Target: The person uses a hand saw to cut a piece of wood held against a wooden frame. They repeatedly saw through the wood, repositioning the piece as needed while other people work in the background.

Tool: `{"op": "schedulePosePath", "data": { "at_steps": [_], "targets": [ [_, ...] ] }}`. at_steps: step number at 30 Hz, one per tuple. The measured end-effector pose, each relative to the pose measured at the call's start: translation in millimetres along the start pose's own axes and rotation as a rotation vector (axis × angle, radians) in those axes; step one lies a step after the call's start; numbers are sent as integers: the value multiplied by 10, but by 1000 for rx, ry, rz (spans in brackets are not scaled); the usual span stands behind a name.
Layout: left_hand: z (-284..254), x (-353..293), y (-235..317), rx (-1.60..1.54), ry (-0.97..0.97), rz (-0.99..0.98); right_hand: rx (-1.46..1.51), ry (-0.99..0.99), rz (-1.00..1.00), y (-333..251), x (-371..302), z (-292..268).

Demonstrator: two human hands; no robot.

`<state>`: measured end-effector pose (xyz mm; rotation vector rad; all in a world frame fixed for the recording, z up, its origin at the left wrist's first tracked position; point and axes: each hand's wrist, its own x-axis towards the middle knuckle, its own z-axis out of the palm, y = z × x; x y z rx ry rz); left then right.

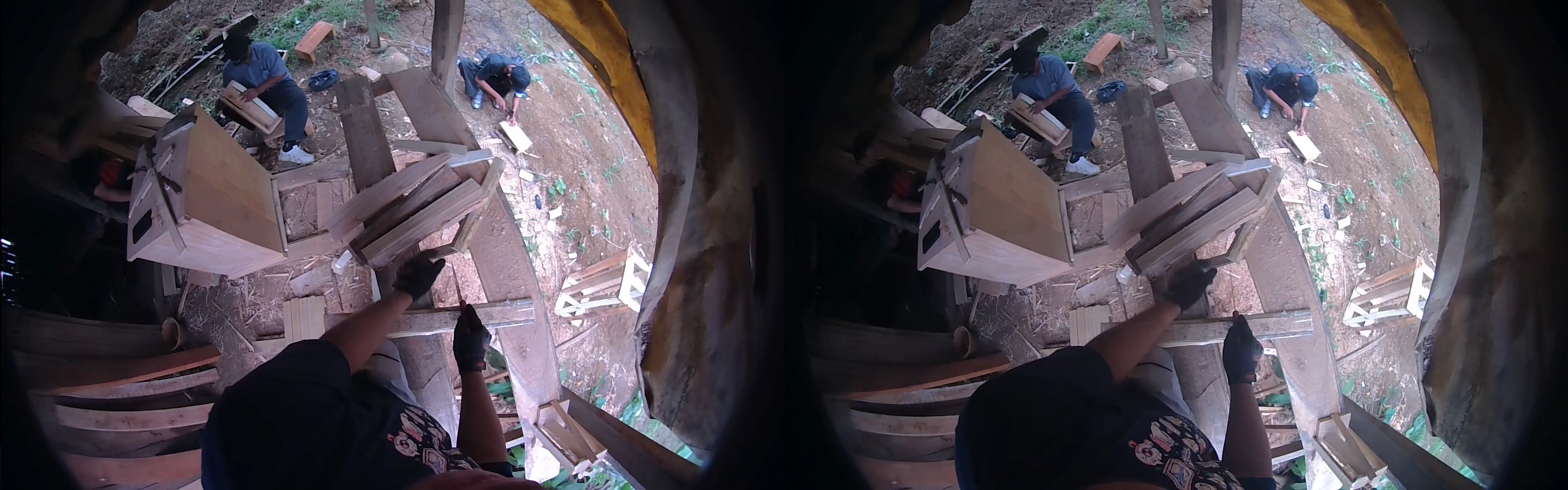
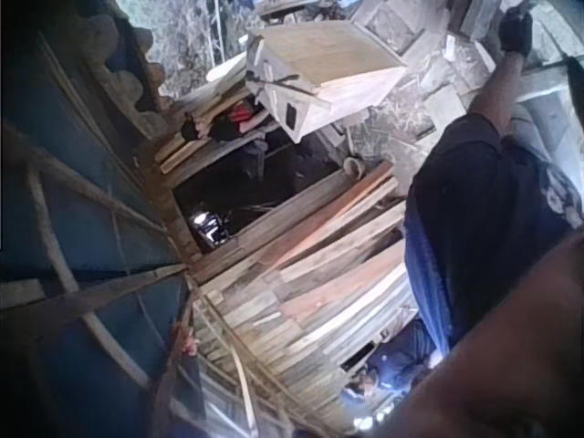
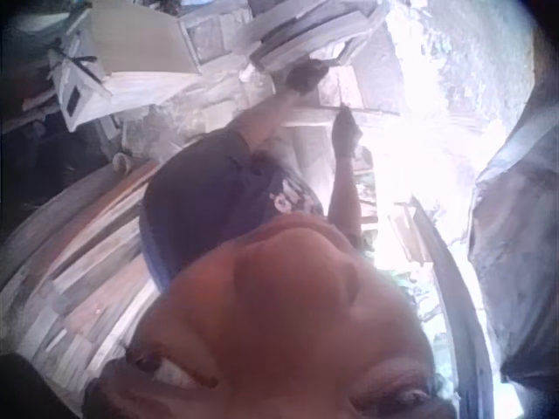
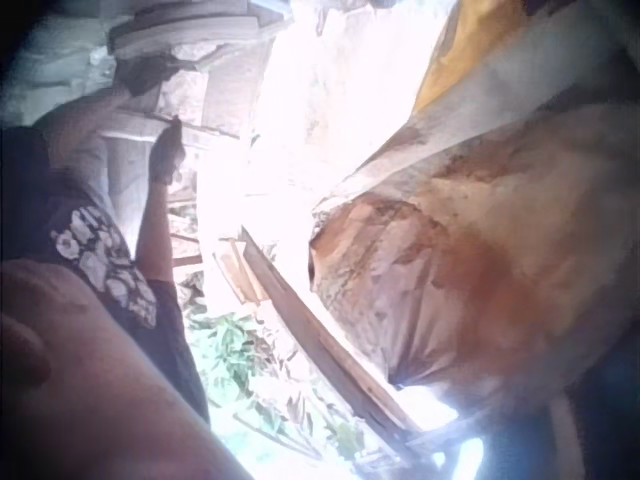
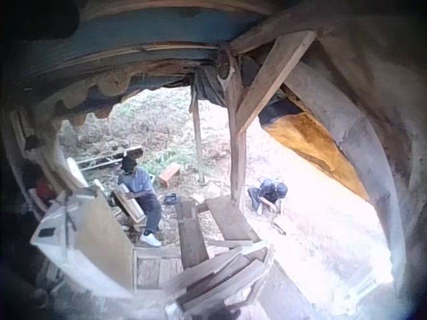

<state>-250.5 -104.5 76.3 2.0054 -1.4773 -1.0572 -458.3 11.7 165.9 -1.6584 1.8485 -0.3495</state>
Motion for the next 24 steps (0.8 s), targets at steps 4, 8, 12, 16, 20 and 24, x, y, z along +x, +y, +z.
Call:
{"op": "schedulePosePath", "data": {
  "at_steps": [4, 8, 12, 16, 20, 24],
  "targets": [
    [-2219, 1247, 693, -25, 273, 11, 82, 129, -69, 53, -42, 133],
    [-3929, 1847, 1221, 224, 317, -23, 127, 66, -16, 19, -42, 66],
    [-4726, 1898, 1494, 402, 307, -116, 127, 95, -18, 98, -30, 157],
    [-4714, 1980, 1680, 383, 227, -108, 101, 55, 58, -27, -29, -62],
    [-4825, 2039, 1578, 453, 243, -154, 148, 166, -84, 24, -24, 46],
    [-4666, 1977, 1385, 683, 466, 77, 124, 75, -78, 28, -57, 59]
  ]
}}
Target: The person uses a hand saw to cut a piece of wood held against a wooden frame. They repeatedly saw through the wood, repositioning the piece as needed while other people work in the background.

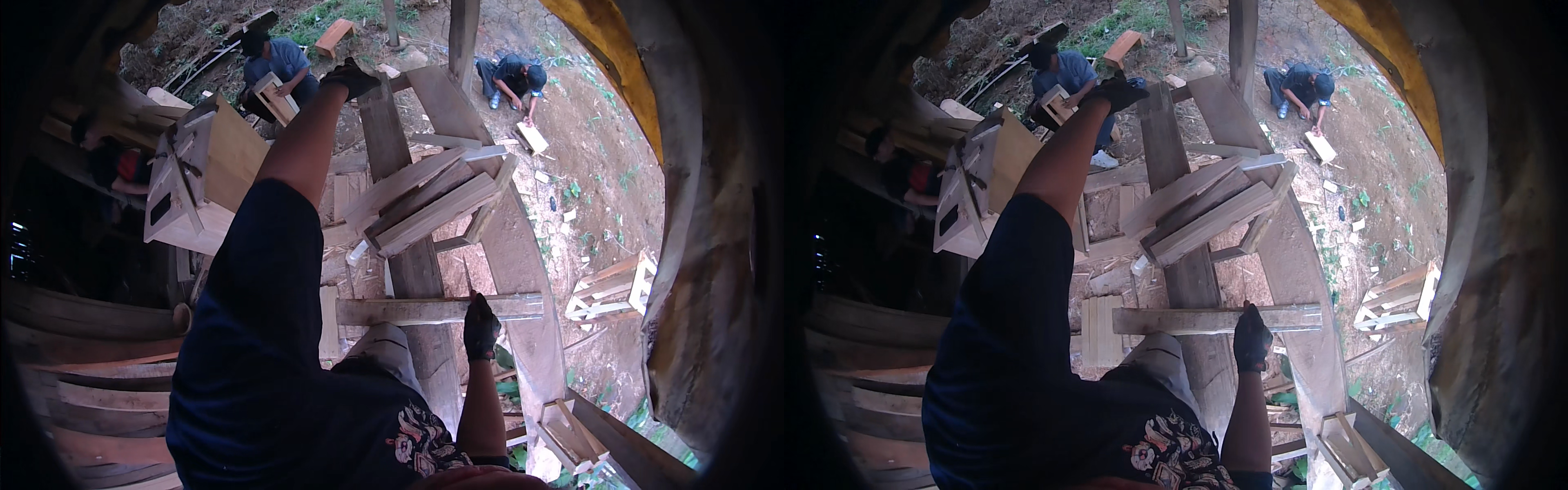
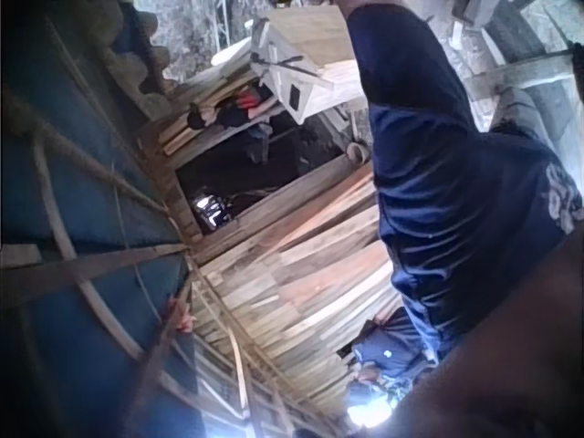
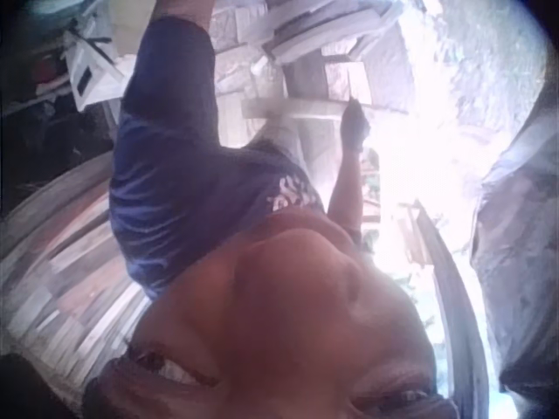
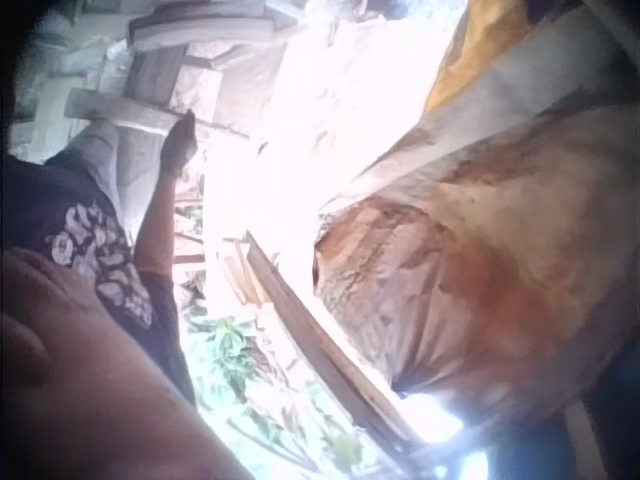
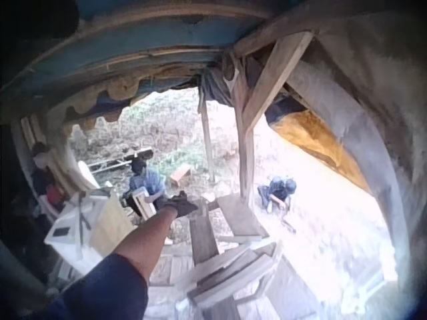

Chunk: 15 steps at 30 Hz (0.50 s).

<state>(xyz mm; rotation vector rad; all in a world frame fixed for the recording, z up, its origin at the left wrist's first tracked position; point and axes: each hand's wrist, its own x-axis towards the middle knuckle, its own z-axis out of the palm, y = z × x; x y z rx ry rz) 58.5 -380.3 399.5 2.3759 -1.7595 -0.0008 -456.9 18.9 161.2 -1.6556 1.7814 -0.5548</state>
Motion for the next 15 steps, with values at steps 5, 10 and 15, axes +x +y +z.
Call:
{"op": "schedulePosePath", "data": {
  "at_steps": [5, 10, 15],
  "targets": [
    [432, -1663, 1250, -74, -319, 275, -1, -26, 137, 57, 31, -109],
    [2089, -3940, 1283, 62, -984, 430, 51, -51, 74, -11, -8, 14],
    [2641, -5098, 1500, -14, -721, 608, 63, 9, 4, 82, -58, 9]
  ]
}}
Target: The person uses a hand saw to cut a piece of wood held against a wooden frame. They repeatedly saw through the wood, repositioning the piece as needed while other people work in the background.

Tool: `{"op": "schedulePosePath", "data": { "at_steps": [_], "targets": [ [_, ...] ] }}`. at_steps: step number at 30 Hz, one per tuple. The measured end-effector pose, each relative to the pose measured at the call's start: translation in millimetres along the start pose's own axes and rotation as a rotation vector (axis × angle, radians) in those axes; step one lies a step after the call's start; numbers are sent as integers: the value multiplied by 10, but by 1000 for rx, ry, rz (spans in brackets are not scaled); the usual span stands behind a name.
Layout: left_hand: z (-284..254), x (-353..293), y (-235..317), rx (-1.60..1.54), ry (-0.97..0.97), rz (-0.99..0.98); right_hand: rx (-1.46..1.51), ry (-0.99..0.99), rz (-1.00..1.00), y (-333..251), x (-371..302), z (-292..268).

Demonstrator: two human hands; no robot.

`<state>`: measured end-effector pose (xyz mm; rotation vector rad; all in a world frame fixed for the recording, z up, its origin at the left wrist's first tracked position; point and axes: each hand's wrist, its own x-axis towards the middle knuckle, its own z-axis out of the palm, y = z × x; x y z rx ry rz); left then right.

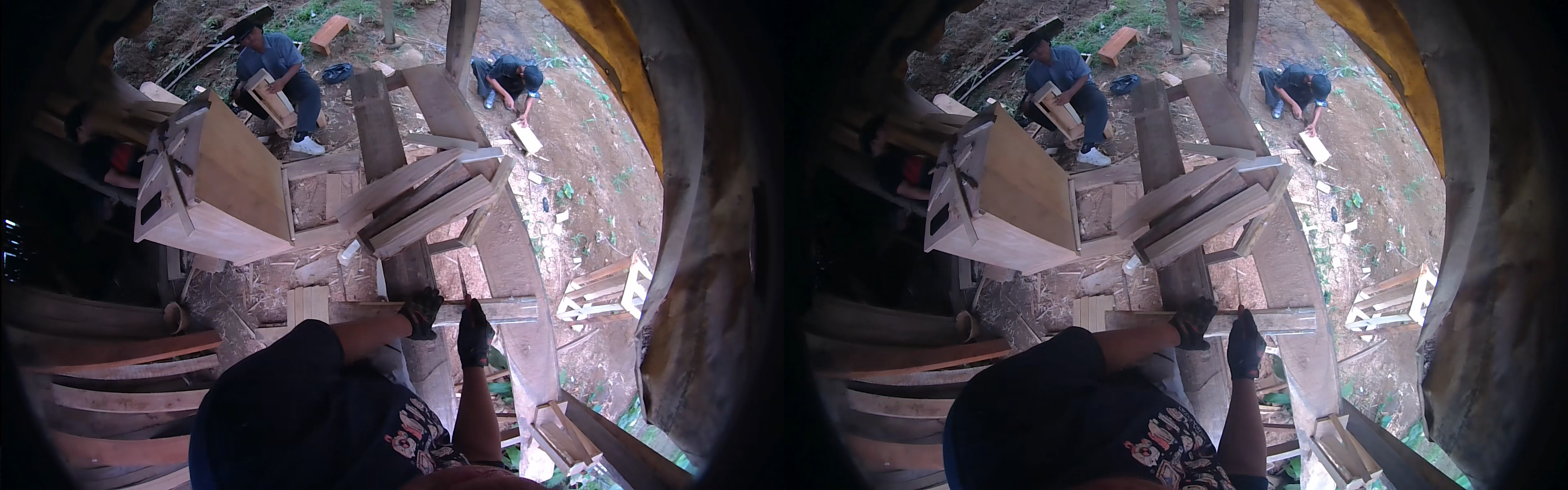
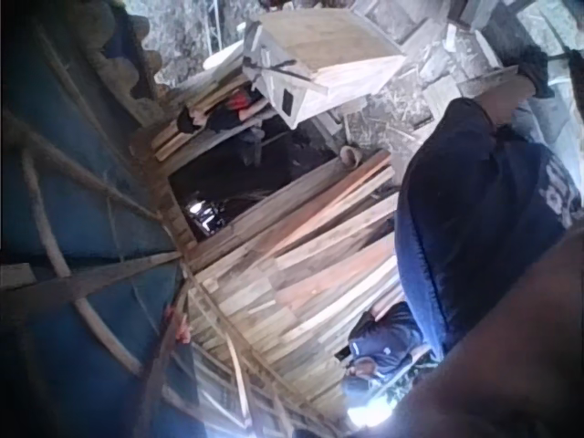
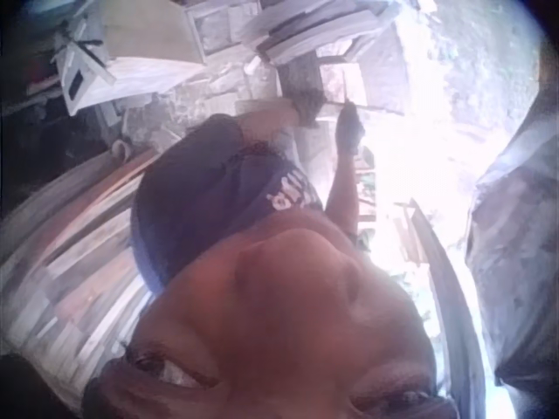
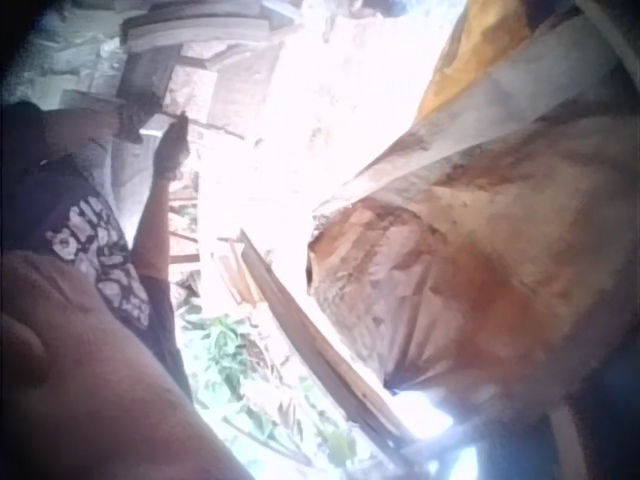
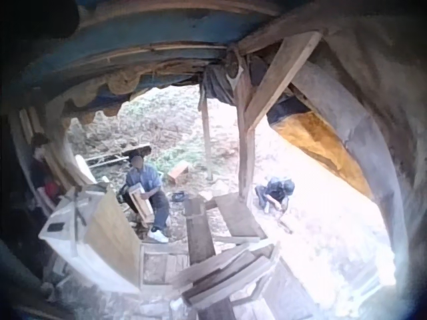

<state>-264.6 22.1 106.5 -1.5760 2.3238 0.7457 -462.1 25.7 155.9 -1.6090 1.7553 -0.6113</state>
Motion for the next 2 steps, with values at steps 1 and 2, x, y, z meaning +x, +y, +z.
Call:
{"op": "schedulePosePath", "data": {
  "at_steps": [1, 2],
  "targets": [
    [194, 90, 21, 4, 72, -12, 21, 18, -31, 10, -18, 27],
    [303, 238, 38, 10, 38, -16, -13, -78, 145, -241, -25, -131]
  ]
}}
